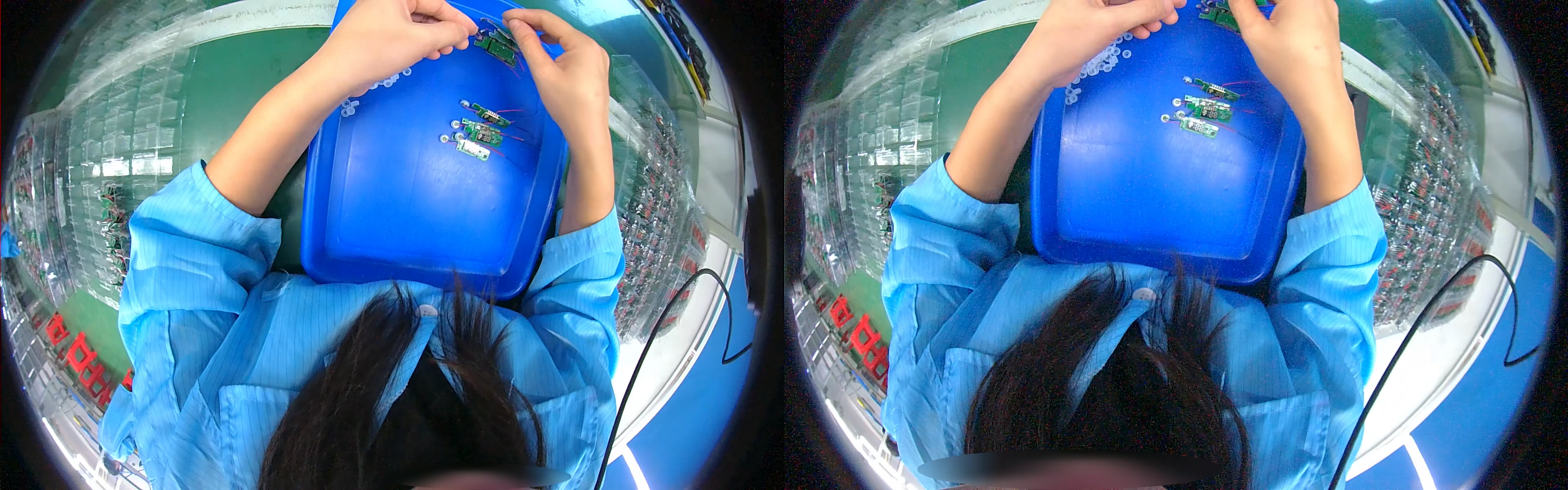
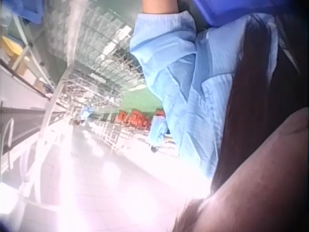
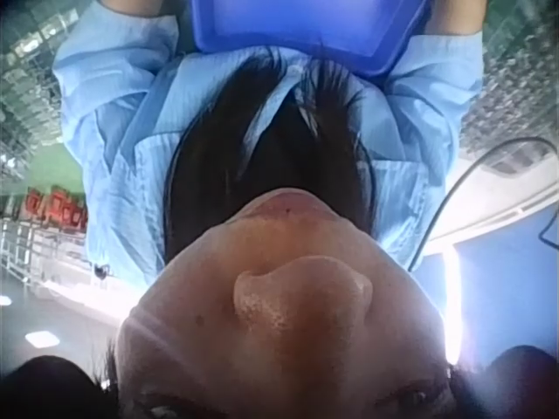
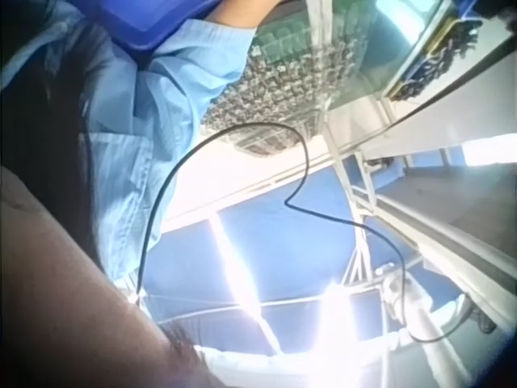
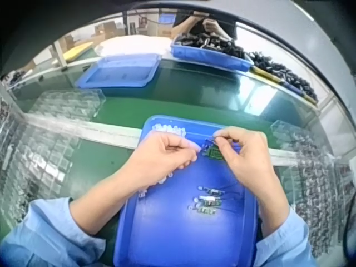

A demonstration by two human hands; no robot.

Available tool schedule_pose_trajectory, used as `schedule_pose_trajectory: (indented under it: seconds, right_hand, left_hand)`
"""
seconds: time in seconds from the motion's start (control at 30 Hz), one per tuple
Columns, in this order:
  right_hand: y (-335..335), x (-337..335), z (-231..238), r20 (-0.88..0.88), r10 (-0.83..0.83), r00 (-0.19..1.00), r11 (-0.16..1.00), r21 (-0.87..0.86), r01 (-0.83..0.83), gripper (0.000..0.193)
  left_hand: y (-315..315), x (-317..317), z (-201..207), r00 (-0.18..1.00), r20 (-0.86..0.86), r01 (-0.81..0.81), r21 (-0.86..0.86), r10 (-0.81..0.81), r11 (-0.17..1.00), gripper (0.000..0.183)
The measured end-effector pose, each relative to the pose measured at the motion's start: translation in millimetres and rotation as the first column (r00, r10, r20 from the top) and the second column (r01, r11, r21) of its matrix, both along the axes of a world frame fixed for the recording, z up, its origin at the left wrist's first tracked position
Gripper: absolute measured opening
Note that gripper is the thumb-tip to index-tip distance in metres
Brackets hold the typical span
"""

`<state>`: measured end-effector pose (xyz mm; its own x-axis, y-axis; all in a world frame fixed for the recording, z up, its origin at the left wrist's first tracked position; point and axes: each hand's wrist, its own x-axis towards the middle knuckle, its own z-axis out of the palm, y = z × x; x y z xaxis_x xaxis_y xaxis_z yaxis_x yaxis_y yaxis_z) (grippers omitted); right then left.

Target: The person assembles small electronic components by hand, placing tiny plastic rings onto circuit boards.

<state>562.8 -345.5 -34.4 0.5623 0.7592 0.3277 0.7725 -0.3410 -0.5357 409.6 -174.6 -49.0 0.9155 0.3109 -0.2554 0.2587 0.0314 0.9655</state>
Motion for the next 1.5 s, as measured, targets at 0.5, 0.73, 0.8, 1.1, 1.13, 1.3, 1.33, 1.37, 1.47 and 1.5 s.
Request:
schedule_pose_trajectory:
  seconds: [0.5,0.73,0.8,1.1,1.13,1.3,1.33,1.37,1.47,1.5]
  right_hand:
    - [0,-5,-17,0.374,0.143,0.916,0.989,-0.093,-0.116,0.016]
    - [-6,-19,13,0.328,0.327,0.886,0.945,-0.135,-0.299,0.017]
    - [-7,-23,17,0.354,0.34,0.871,0.939,-0.175,-0.295,0.018]
    - [-5,-19,5,-0.372,0.216,0.903,0.975,0.042,-0.216,0.02]
    - [-4,-15,1,-0.601,0.27,0.753,0.963,0.164,-0.214,0.021]
    - [-2,-4,-3,-0.881,0.266,0.392,0.964,0.239,-0.115,0.021]
    - [-2,-1,-4,-0.925,0.277,0.26,0.96,0.254,-0.122,0.02]
    - [-2,-1,-6,-0.927,0.274,0.255,0.961,0.252,-0.117,0.02]
    - [8,-25,8,-0.975,0.143,0.17,0.989,0.147,0.01,0.01]
    - [4,-17,2,-0.975,0.142,0.171,0.989,0.146,0.013,0.01]
  left_hand:
    - [13,-3,-30,0.963,0.257,-0.039,0.419,-0.077,0.907,0.024]
    - [-3,-5,-3,0.991,0.132,-0.01,0.014,0.008,1.0,0.018]
    - [-6,-8,5,0.98,0.182,0.048,0.18,-0.081,0.982,0.017]
    - [-3,-8,8,0.993,0.08,-0.087,0.07,0.081,0.994,0.015]
    - [-7,-7,5,0.993,0.085,-0.083,0.074,0.077,0.994,0.015]
    - [-18,-6,-3,0.887,0.435,-0.156,-0.037,0.156,0.987,0.01]
    - [-21,-5,-3,0.89,0.429,-0.153,-0.038,0.154,0.988,0.01]
    - [-24,-4,-3,0.879,0.449,-0.159,-0.039,0.16,0.986,0.01]
    - [-28,-8,1,0.877,0.452,-0.18,-0.002,0.161,0.984,0.009]
    - [-29,-9,4,0.882,0.447,-0.185,0.039,0.148,0.982,0.009]
